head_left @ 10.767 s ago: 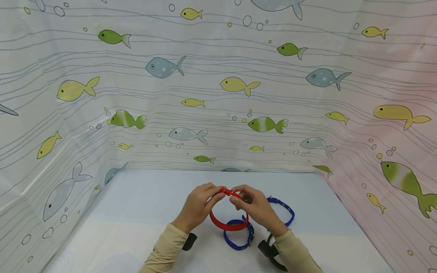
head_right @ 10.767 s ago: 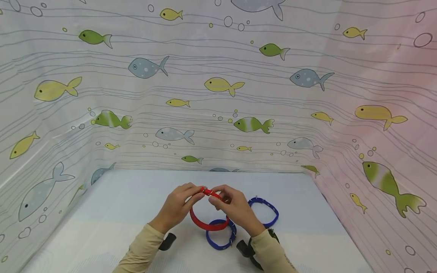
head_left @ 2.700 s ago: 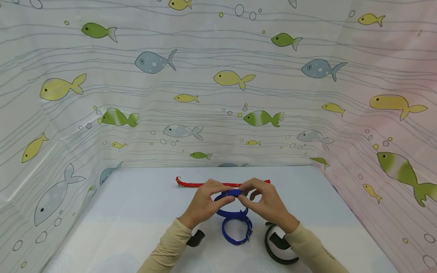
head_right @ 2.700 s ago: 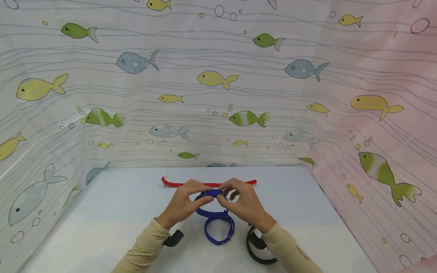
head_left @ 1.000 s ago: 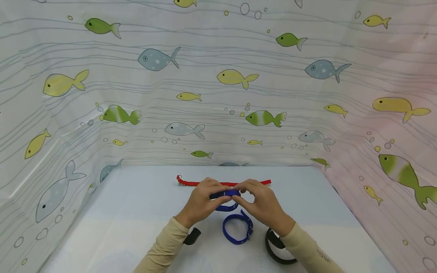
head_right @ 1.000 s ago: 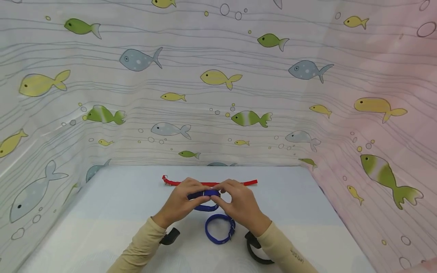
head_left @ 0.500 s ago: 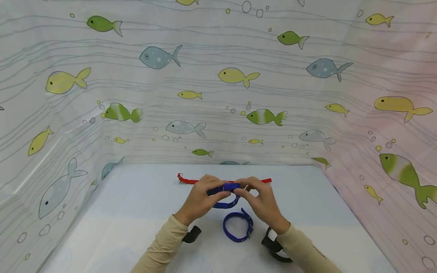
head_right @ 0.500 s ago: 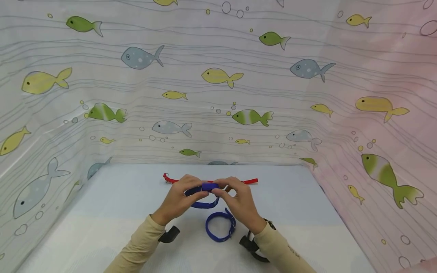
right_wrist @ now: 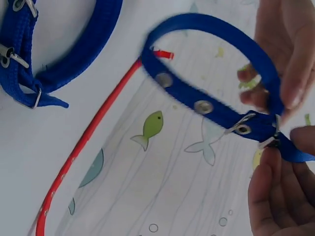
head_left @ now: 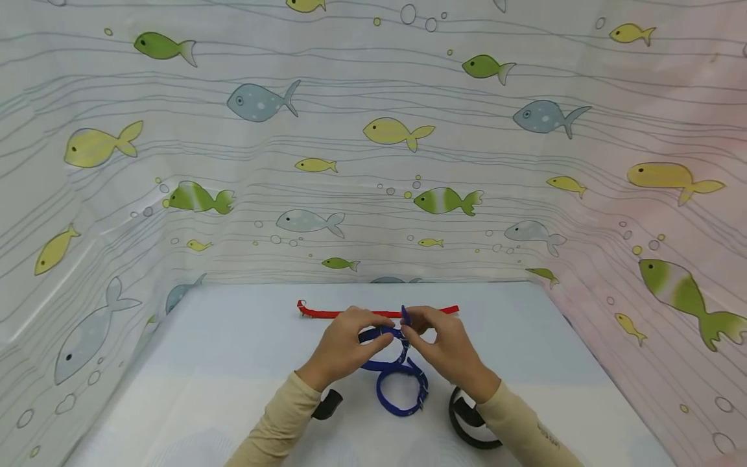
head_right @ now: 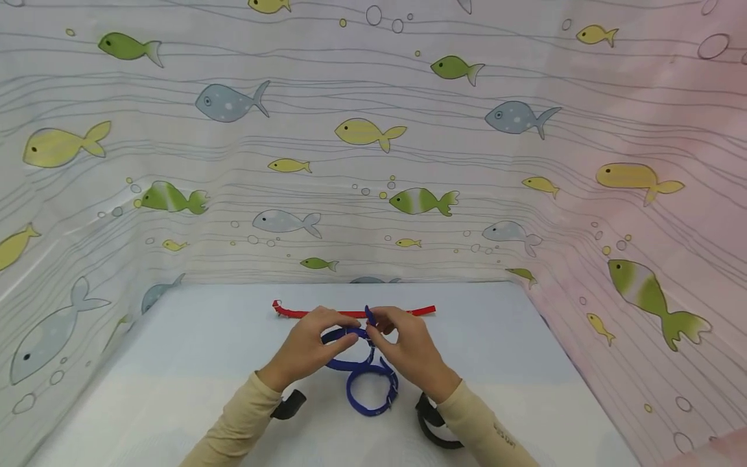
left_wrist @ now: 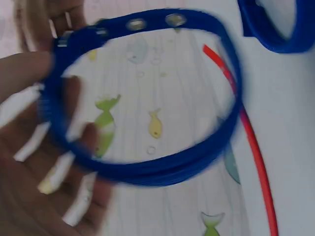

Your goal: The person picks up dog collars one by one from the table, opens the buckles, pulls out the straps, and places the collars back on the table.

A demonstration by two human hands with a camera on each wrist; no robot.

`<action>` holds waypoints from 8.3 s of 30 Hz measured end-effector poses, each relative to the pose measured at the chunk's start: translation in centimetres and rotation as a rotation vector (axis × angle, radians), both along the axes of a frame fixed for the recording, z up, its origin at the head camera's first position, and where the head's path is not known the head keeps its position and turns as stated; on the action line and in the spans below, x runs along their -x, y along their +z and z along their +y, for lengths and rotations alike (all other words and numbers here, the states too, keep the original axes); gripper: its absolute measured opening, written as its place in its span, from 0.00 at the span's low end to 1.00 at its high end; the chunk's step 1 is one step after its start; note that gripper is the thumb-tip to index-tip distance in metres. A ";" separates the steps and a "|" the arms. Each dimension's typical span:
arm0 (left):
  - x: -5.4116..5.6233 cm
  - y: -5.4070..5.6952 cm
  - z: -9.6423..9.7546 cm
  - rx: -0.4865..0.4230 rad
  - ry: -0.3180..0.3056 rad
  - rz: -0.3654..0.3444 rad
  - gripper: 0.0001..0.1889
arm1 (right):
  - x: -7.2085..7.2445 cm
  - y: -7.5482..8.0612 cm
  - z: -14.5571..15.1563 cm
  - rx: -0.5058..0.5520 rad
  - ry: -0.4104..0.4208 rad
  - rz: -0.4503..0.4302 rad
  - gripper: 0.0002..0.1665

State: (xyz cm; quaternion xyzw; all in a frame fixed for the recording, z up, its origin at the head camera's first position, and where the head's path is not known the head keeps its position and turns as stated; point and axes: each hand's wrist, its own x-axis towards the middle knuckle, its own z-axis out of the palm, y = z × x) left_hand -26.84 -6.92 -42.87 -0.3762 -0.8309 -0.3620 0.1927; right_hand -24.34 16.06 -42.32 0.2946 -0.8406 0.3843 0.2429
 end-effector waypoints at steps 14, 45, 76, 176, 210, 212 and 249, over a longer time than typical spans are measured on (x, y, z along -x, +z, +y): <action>-1.4 0.6 1.5 0.129 0.152 0.041 0.14 | -0.3 0.7 -0.8 -0.011 0.023 -0.024 0.17; -0.7 0.3 -0.1 -0.109 0.010 0.035 0.09 | 0.6 -0.2 0.3 0.522 0.280 -0.445 0.13; -1.6 1.0 0.8 0.503 0.236 0.658 0.15 | 0.2 -0.3 0.3 0.376 0.124 -0.280 0.12; 0.0 -0.9 0.1 0.115 0.082 0.298 0.08 | 0.1 -0.5 0.7 0.146 0.110 -0.410 0.11; 0.3 -0.2 -0.8 0.091 0.062 0.327 0.10 | 1.0 -0.8 1.0 0.151 0.246 -0.457 0.15; 0.4 -0.2 -0.8 0.080 0.058 0.327 0.10 | 1.0 -0.7 1.0 0.149 0.259 -0.468 0.16; 0.9 -0.3 -1.7 0.015 0.092 0.248 0.15 | 0.8 -0.8 1.0 0.107 0.247 -0.404 0.19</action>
